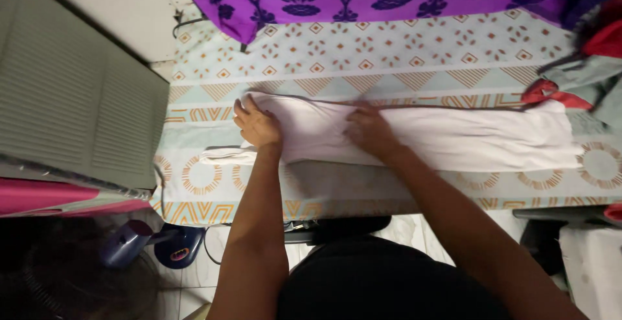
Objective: Folding various items of clothing on an ironing board.
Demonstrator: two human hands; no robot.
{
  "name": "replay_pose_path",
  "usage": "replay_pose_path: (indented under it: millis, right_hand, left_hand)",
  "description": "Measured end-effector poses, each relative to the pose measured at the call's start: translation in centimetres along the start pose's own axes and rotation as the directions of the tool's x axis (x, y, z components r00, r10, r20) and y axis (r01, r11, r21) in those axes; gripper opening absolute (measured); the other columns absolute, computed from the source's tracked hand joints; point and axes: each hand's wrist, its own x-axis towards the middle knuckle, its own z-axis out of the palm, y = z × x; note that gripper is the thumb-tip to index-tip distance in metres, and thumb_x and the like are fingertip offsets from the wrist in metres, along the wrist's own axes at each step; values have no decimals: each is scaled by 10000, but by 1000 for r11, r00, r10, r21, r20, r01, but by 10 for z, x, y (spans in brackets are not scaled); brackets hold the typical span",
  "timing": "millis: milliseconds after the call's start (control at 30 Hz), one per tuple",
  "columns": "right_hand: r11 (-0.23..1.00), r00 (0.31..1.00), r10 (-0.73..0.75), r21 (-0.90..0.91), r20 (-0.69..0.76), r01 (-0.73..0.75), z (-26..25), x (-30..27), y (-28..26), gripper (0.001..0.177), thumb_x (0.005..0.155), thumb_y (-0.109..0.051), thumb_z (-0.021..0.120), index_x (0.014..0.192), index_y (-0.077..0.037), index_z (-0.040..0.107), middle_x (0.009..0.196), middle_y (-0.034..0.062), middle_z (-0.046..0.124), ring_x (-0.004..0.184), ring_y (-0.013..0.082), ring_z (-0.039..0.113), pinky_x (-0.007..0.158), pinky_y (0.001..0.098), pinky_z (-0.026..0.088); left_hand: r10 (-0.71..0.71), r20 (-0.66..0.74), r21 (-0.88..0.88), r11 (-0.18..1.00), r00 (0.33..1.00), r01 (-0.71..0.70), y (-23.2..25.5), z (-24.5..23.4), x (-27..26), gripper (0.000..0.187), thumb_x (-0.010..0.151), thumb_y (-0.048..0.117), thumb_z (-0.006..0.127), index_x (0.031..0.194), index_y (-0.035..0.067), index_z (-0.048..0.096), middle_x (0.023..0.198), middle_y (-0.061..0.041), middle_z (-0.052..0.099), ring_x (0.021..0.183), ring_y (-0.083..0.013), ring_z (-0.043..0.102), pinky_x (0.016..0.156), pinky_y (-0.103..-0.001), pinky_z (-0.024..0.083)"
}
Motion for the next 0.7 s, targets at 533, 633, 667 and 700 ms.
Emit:
replay_pose_path:
  millis: [533,633,667,700]
  right_hand:
    - [924,935,335,152,119,-350,6,52,-45,264,764,29,591,1001,-62,663,1042,202,670,1012,419,623,846,516,521]
    - [940,959,279,189,50,-283,-26,56,-62,255,759,22,617,992,-62,676,1015,188,664,991,409,620,849,510,523]
    - [961,977,213,182,-5,-208,-34,55,-68,271,743,35,615,992,-54,674,1016,187,655,993,412,610,848,511,522]
    - [961,977,215,180,-6,-210,-36,52,-71,271,743,35,615,992,-54,674,1016,187,655,993,412,610,848,511,522]
  left_hand:
    - [-87,-21,-241,967,996,79,-88,31,67,139,895,120,587,953,103,712,1028,-171,645,937,-393,669,825,-481,544]
    - [-43,-175,-330,944,984,-18,-95,25,83,189,830,42,581,938,76,733,962,-193,618,893,-385,637,820,-466,528]
    - [-57,-239,-363,931,969,-35,-96,21,88,238,793,-4,565,928,77,743,949,-180,606,881,-364,624,817,-452,525]
    - [-55,-237,-365,930,970,-37,-105,25,93,238,793,-4,565,928,77,743,949,-180,606,881,-364,624,817,-452,525]
